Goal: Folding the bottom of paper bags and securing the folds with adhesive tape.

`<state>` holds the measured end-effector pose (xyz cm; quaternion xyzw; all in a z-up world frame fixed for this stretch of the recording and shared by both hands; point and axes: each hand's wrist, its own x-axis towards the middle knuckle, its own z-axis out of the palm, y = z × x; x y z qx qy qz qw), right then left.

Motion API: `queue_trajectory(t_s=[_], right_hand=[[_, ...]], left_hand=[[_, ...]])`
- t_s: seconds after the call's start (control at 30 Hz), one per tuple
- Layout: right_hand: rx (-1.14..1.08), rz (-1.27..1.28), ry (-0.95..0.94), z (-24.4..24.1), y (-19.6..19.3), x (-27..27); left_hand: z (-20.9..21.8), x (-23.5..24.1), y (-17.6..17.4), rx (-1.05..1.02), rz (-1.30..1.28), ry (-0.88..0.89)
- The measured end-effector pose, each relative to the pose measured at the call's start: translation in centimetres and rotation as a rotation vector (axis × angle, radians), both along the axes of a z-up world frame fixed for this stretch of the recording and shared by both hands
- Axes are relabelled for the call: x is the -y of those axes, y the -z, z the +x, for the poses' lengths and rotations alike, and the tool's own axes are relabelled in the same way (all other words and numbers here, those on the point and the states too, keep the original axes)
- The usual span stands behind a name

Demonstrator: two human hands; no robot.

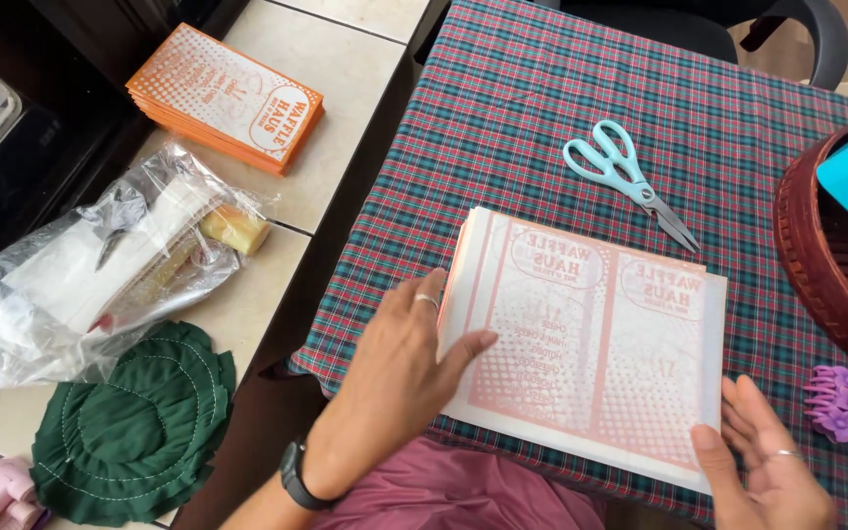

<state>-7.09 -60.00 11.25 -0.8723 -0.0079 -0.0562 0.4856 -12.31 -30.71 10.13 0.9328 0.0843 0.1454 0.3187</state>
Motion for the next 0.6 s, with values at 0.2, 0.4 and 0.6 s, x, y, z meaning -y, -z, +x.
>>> queue_trajectory(t_s=[0.2,0.4,0.6], right_hand=[[-0.162,-0.519,-0.069,0.3,0.5,0.7],[0.129,-0.201,-0.186,-0.3,1.8,0.9],[-0.536,0.195,-0.009,10.5,7.0,9.9]], left_hand=[[-0.7,2.5,1.1,-0.101,-0.152,0.085],[-1.0,1.5,-0.2,-0.092,-0.210,0.019],[3.1,-7.1,0.0,0.145,0.127,-0.190]])
